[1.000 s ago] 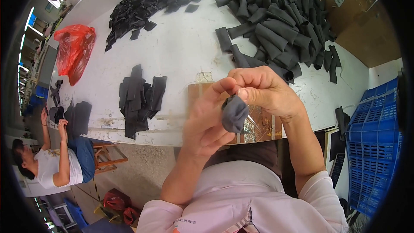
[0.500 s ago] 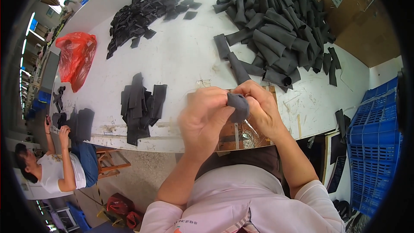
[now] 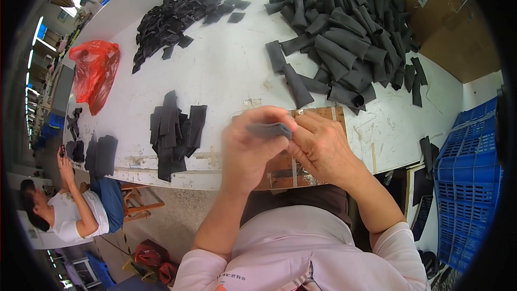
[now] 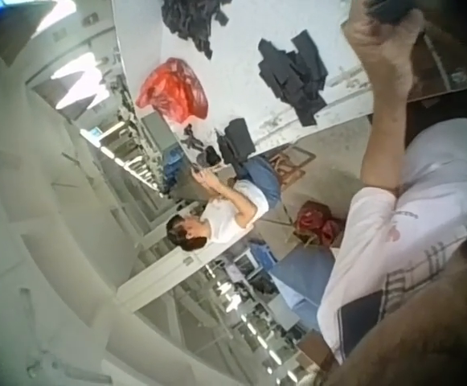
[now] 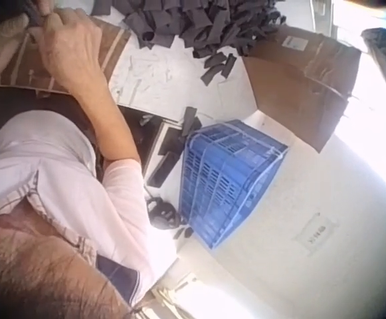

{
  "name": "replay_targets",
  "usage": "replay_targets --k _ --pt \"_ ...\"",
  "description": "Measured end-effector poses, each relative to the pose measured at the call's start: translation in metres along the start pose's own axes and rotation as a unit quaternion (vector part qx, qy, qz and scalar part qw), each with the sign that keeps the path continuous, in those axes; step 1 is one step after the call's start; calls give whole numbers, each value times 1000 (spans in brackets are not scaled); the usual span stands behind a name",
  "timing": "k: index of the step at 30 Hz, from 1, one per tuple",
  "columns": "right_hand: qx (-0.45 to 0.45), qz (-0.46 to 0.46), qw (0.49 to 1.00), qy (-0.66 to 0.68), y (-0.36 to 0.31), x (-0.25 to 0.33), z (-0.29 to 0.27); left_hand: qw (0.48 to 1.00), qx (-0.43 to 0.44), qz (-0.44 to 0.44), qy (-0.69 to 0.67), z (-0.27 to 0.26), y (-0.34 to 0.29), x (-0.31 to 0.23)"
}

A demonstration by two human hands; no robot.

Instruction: Folding and assembling small black foam components at a work table.

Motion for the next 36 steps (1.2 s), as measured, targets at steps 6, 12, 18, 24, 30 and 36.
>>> replay_targets --k 6,12,18,24,30,36 --pt "-18 -1 1000 8 -8 -4 4 982 15 19 189 19 4 -16" --pt "-25 20 999 34 -14 -18 24 962 -81 16 258 10 -5 -2" --pt "29 9 999 17 -1 -4 3 989 -77 121 26 10 -7 -19" --pt "39 -10 999 25 -1 -7 9 982 -107 71 -142 -9 -15 -10" --pt "18 -7 1000 8 -5 -3 2 988 -105 58 -101 -13 -15 -7" --pt "23 -7 998 50 -6 -7 17 990 -107 89 -8 -14 -17 -9"
Point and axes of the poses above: each hand's wrist, its own y-axis towards the middle knuckle, its own z-axis out of the palm, x = y × z, the point moved 6 cm from there along y, towards the middle knuckle, and after that the axes turned 7 degrees about x, right-handed, at the moved point
